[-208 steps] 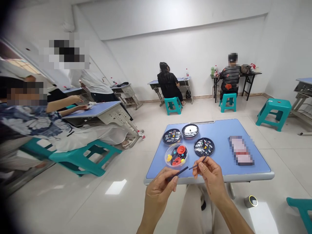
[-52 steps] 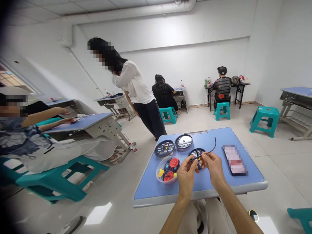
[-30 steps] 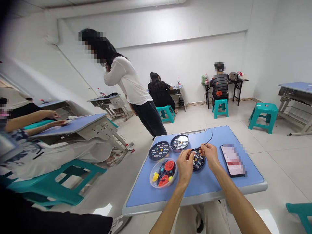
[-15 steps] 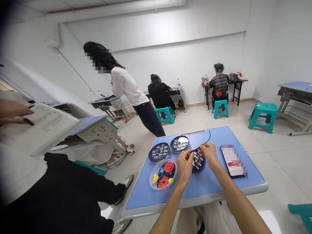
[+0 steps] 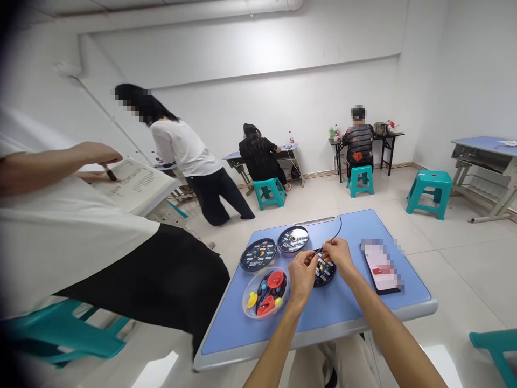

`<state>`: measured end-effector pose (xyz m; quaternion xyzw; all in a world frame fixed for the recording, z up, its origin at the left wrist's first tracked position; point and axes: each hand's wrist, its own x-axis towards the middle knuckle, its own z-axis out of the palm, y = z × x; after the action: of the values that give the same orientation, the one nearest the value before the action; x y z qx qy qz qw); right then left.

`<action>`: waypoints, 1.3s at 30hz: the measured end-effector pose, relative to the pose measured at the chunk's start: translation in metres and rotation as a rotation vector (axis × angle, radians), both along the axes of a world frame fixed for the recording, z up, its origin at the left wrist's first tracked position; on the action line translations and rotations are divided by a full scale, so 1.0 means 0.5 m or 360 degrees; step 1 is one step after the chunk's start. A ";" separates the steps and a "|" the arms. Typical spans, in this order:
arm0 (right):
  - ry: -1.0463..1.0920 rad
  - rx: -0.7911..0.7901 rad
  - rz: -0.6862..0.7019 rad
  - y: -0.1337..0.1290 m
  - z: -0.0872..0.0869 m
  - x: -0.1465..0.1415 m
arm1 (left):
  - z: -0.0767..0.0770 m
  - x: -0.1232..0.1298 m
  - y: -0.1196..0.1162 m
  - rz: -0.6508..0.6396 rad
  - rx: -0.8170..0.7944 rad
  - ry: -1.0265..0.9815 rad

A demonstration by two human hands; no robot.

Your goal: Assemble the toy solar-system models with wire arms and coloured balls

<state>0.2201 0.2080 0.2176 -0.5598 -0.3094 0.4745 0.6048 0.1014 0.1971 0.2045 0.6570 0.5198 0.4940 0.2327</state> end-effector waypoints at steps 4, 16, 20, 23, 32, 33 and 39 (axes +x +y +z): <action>-0.0265 -0.0149 0.0049 -0.007 -0.014 -0.004 | -0.020 -0.005 -0.003 -0.0026 -0.0067 0.0116; -0.1486 -0.0501 0.0194 -0.013 -0.017 0.015 | -0.032 -0.001 -0.015 0.0005 -0.0187 0.0592; -0.1670 -0.0523 0.0241 -0.014 -0.011 0.010 | -0.027 -0.001 -0.012 -0.0011 -0.0212 0.0689; -0.1730 -0.0514 0.0240 -0.021 -0.007 0.008 | -0.026 -0.003 -0.010 -0.0026 -0.0231 0.0730; -0.1770 -0.0341 0.0136 -0.058 0.013 0.024 | -0.018 0.001 -0.028 -0.0035 -0.0208 0.0690; -0.1765 -0.0314 0.0130 -0.066 0.017 0.025 | -0.015 -0.001 -0.038 -0.0021 -0.0193 0.0673; -0.1568 0.0077 0.0207 -0.142 0.040 0.001 | -0.005 -0.063 -0.149 -0.0033 0.0092 0.0422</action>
<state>0.2204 0.1368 0.2378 -0.6828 -0.6036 0.1830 0.3687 0.0700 0.1228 0.2021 0.7283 0.5247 0.4151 0.1480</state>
